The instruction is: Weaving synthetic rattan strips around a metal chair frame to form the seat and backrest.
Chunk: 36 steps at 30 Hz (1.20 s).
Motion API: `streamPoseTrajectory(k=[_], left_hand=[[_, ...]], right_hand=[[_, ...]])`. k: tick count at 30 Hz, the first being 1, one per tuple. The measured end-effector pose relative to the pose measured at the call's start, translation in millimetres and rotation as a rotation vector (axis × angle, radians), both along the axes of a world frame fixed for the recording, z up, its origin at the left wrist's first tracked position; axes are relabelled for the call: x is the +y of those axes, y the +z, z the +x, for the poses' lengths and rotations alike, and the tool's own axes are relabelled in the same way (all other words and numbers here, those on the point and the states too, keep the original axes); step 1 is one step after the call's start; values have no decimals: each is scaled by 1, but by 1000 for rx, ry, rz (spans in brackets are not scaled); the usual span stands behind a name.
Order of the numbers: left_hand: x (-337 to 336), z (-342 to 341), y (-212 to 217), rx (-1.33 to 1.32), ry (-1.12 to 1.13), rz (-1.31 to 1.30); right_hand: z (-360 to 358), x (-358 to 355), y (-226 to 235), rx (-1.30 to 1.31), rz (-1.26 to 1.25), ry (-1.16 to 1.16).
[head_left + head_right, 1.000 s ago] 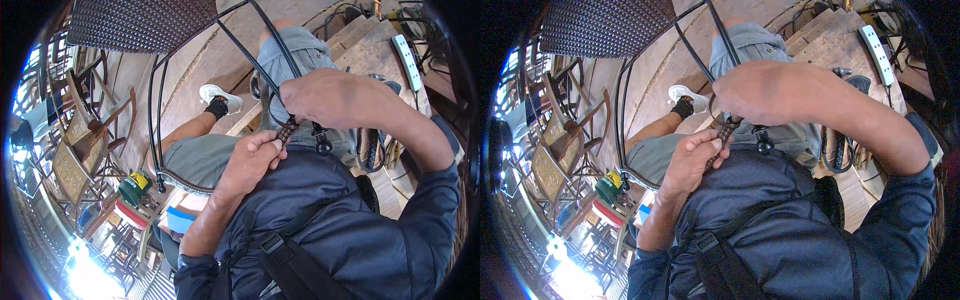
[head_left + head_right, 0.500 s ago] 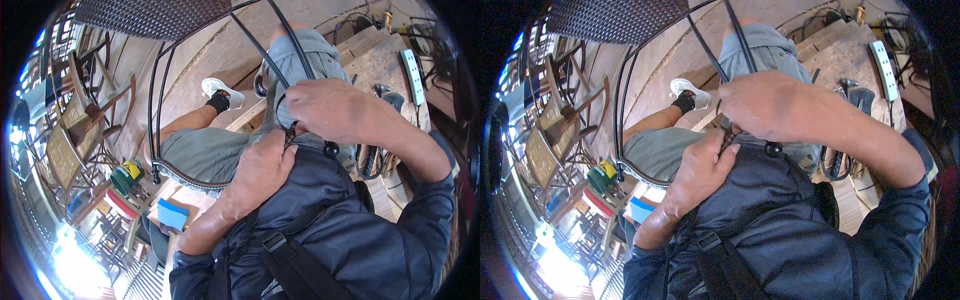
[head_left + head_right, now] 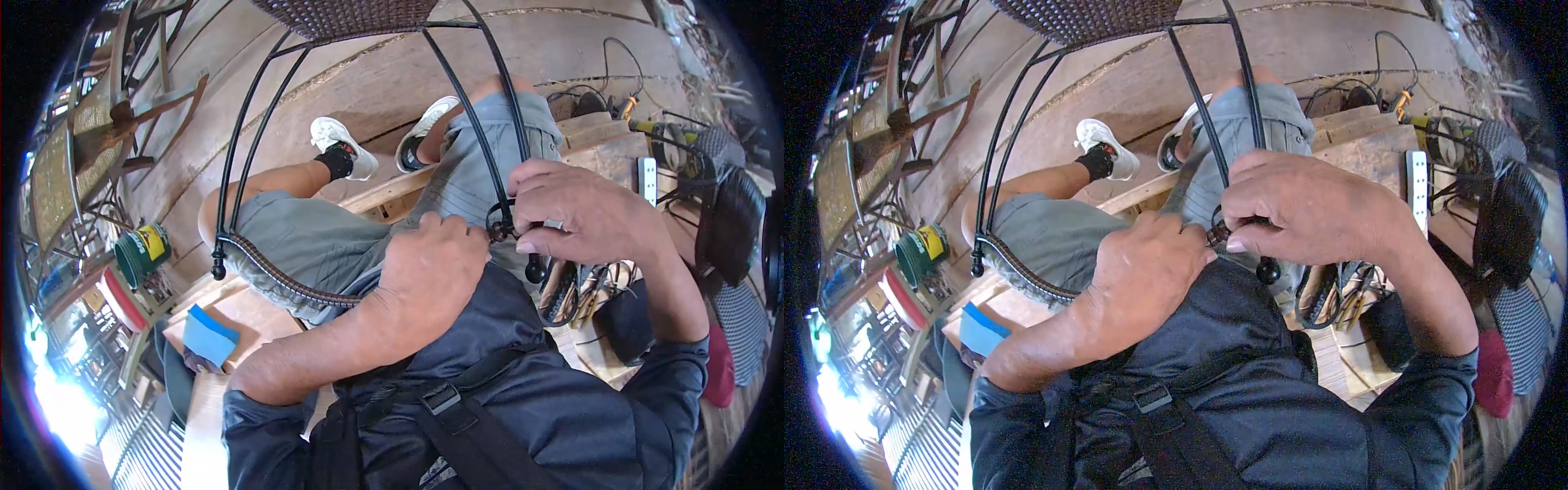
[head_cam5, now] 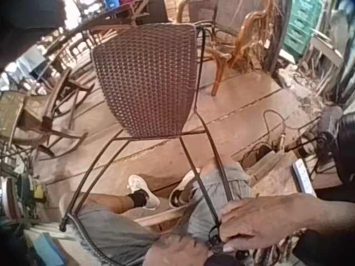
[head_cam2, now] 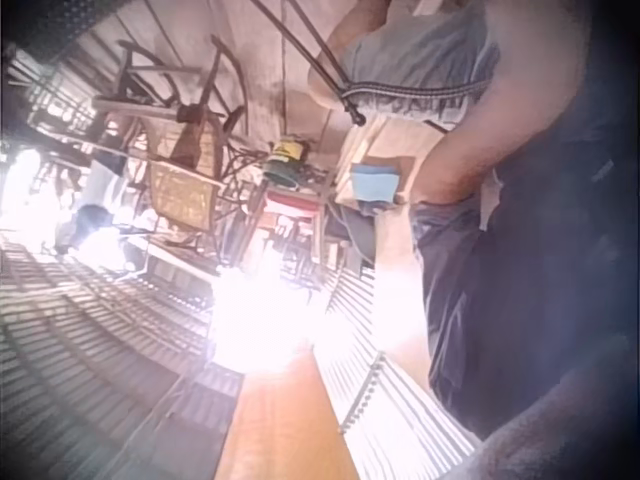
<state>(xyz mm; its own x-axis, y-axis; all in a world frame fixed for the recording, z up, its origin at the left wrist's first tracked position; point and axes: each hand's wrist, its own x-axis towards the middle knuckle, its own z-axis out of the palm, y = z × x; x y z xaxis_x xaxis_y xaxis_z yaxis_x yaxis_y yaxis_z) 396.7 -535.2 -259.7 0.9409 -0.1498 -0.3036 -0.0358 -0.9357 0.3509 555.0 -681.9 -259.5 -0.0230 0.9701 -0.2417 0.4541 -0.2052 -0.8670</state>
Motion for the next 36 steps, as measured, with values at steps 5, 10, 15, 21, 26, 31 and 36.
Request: streamPoseTrajectory(k=[5,10,15,21,26,31,36], left_hand=[[12,0,-16,114,76,-303],[22,-1,-24,234,132,-446],[40,-19,-17,230,164,-498],[46,-24,-15,224,162,-597],[50,-19,-10,276,138,-551],[50,1,-13,195,159,-524],[13,13,-47,382,318,-848]], right_hand=[[0,10,-6,307,-174,-95],[-4,20,-8,13,-161,-34],[-5,15,-14,-269,-146,114],[-6,15,-21,225,11,-15],[-12,11,-4,-220,-382,-94],[-13,20,-2,-298,-555,-73],[1,21,-1,42,-543,1]])
